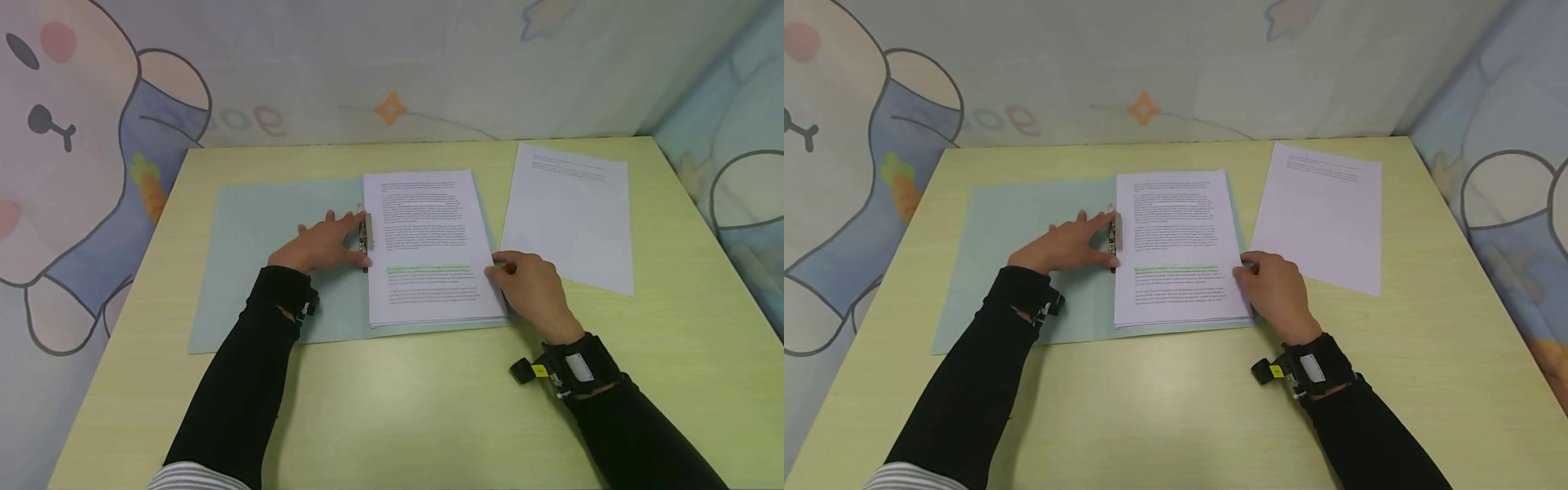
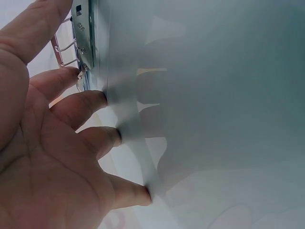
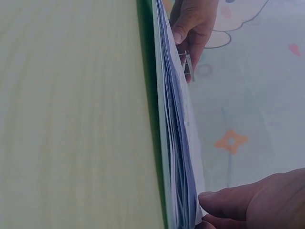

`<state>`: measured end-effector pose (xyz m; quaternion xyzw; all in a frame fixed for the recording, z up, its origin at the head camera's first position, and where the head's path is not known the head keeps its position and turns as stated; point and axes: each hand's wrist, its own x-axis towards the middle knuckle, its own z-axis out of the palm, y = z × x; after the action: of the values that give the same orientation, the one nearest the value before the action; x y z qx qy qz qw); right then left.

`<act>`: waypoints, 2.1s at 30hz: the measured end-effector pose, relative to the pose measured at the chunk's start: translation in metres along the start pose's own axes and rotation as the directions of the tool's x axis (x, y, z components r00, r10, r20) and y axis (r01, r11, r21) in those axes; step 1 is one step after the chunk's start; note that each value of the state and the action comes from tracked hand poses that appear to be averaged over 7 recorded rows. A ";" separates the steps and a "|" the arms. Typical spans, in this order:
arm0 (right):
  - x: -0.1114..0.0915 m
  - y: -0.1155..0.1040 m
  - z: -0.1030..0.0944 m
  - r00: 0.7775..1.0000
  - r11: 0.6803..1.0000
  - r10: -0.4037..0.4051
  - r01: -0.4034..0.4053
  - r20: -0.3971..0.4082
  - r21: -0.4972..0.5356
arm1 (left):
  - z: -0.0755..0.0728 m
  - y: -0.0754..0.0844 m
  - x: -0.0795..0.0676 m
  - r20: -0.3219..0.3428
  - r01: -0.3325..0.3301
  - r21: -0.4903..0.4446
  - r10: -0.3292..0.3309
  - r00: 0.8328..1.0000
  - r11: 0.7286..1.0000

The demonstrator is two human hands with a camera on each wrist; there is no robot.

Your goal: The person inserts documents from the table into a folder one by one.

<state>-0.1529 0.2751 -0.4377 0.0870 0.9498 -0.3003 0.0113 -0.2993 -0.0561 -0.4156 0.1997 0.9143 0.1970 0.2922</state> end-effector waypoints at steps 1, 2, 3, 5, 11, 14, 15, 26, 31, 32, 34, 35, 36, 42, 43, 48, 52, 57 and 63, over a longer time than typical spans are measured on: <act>0.000 0.000 0.000 1.000 1.000 -0.001 0.001 -0.001 0.002 | 0.000 0.000 0.000 -0.001 0.000 0.001 0.000 1.000 1.000; 0.000 0.001 0.001 1.000 1.000 -0.003 0.003 -0.001 0.002 | 0.000 0.000 0.000 -0.001 0.000 0.001 0.000 1.000 1.000; 0.000 0.001 0.001 1.000 1.000 -0.004 0.004 0.000 0.004 | 0.001 0.001 0.000 -0.002 0.000 0.002 0.000 1.000 1.000; 0.001 0.002 0.002 1.000 1.000 -0.007 0.007 0.001 0.005 | 0.001 0.001 0.000 -0.003 0.000 0.004 0.000 1.000 1.000; 0.002 0.004 0.002 1.000 1.000 -0.010 0.010 0.003 0.010 | 0.001 0.002 -0.001 -0.007 -0.002 -0.011 0.002 1.000 1.000; 0.002 0.004 0.000 1.000 1.000 -0.001 0.001 0.011 0.010 | 0.001 0.002 -0.001 -0.007 -0.002 -0.009 0.002 1.000 1.000; 0.002 0.005 -0.001 1.000 1.000 0.004 -0.004 0.008 0.008 | 0.001 0.001 -0.001 -0.007 -0.003 -0.007 0.002 1.000 1.000; 0.011 0.040 -0.041 0.992 0.994 0.032 -0.044 -0.121 -0.096 | 0.004 -0.001 0.001 -0.005 -0.008 0.006 0.008 1.000 1.000; 0.013 0.057 -0.053 1.000 0.987 0.024 -0.025 -0.006 -0.160 | 0.004 0.000 0.001 -0.002 -0.011 0.008 0.011 1.000 1.000; 0.013 0.060 -0.054 1.000 0.985 0.024 -0.021 0.013 -0.174 | 0.004 0.001 0.001 -0.002 -0.010 0.010 0.010 1.000 1.000; 0.012 0.065 -0.055 0.999 0.980 0.027 -0.018 0.043 -0.198 | 0.004 0.001 0.001 -0.002 -0.009 0.015 0.009 1.000 1.000; 0.011 0.067 -0.056 0.998 0.978 0.033 -0.021 0.057 -0.206 | 0.004 0.001 0.002 -0.003 -0.008 0.018 0.008 1.000 1.000; 0.010 0.069 -0.057 0.997 0.976 0.039 -0.023 0.071 -0.215 | 0.004 0.001 0.002 -0.003 -0.008 0.022 0.008 1.000 1.000; -0.007 0.075 -0.062 0.993 0.971 0.044 -0.017 0.111 -0.238 | 0.004 0.001 -0.001 -0.005 -0.006 0.015 0.006 1.000 1.000; -0.009 0.076 -0.063 0.994 0.971 0.035 -0.009 0.104 -0.240 | 0.004 0.000 -0.001 -0.006 -0.006 0.011 0.006 1.000 1.000; -0.014 0.083 -0.067 0.999 0.970 -0.014 0.024 0.045 -0.242 | 0.006 -0.004 0.000 -0.014 -0.010 0.015 0.010 1.000 1.000; -0.011 0.094 -0.075 0.999 0.968 0.025 -0.019 0.022 -0.251 | 0.006 -0.004 0.001 -0.014 -0.012 0.013 0.012 1.000 1.000; -0.009 0.111 -0.091 0.988 0.946 0.151 -0.148 -0.011 -0.288 | 0.006 -0.003 0.002 -0.012 -0.012 0.027 0.012 1.000 1.000; -0.010 0.129 -0.115 0.904 0.861 0.425 -0.417 -0.040 -0.290 | 0.007 -0.002 0.003 -0.010 -0.016 0.035 0.016 1.000 0.999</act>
<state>-0.1172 0.4437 -0.4159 0.2858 0.9413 -0.1482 0.1013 -0.2980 -0.0553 -0.4229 0.2111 0.9174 0.1843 0.2824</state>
